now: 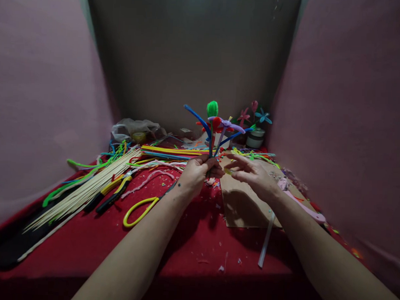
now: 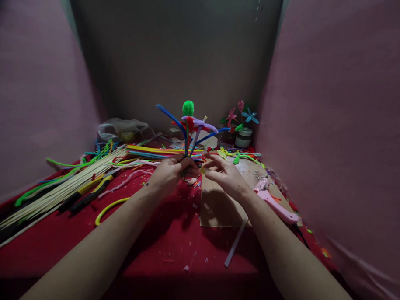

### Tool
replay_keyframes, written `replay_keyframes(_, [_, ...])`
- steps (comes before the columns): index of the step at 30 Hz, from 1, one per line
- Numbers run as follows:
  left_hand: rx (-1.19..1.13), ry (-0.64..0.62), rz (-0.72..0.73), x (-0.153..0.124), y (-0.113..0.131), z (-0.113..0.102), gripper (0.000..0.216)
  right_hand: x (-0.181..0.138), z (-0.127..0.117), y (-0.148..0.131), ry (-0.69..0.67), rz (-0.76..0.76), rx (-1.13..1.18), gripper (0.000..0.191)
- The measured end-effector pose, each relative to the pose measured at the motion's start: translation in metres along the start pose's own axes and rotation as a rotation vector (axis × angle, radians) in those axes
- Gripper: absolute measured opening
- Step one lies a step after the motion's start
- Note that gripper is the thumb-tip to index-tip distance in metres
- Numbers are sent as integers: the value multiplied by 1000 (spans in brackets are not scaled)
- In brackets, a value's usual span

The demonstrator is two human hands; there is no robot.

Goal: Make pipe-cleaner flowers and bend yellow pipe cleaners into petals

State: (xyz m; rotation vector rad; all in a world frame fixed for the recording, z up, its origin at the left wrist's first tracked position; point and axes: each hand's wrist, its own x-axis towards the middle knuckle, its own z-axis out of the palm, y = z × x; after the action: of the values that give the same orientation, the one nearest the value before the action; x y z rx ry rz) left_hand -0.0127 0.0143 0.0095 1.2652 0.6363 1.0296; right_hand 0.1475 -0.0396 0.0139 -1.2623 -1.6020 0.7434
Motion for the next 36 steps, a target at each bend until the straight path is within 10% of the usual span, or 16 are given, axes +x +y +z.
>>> replay_keyframes(9, [315, -100, 235, -5, 0, 6, 15, -1, -6, 7, -333, 440, 439, 32])
replay_keyframes(18, [480, -118, 377, -2, -1, -2, 17, -7, -5, 6, -596, 446, 625, 27])
replay_keyframes(36, [189, -141, 170, 1, -1, -1, 17, -8, 9, 2, -93, 248, 135, 18])
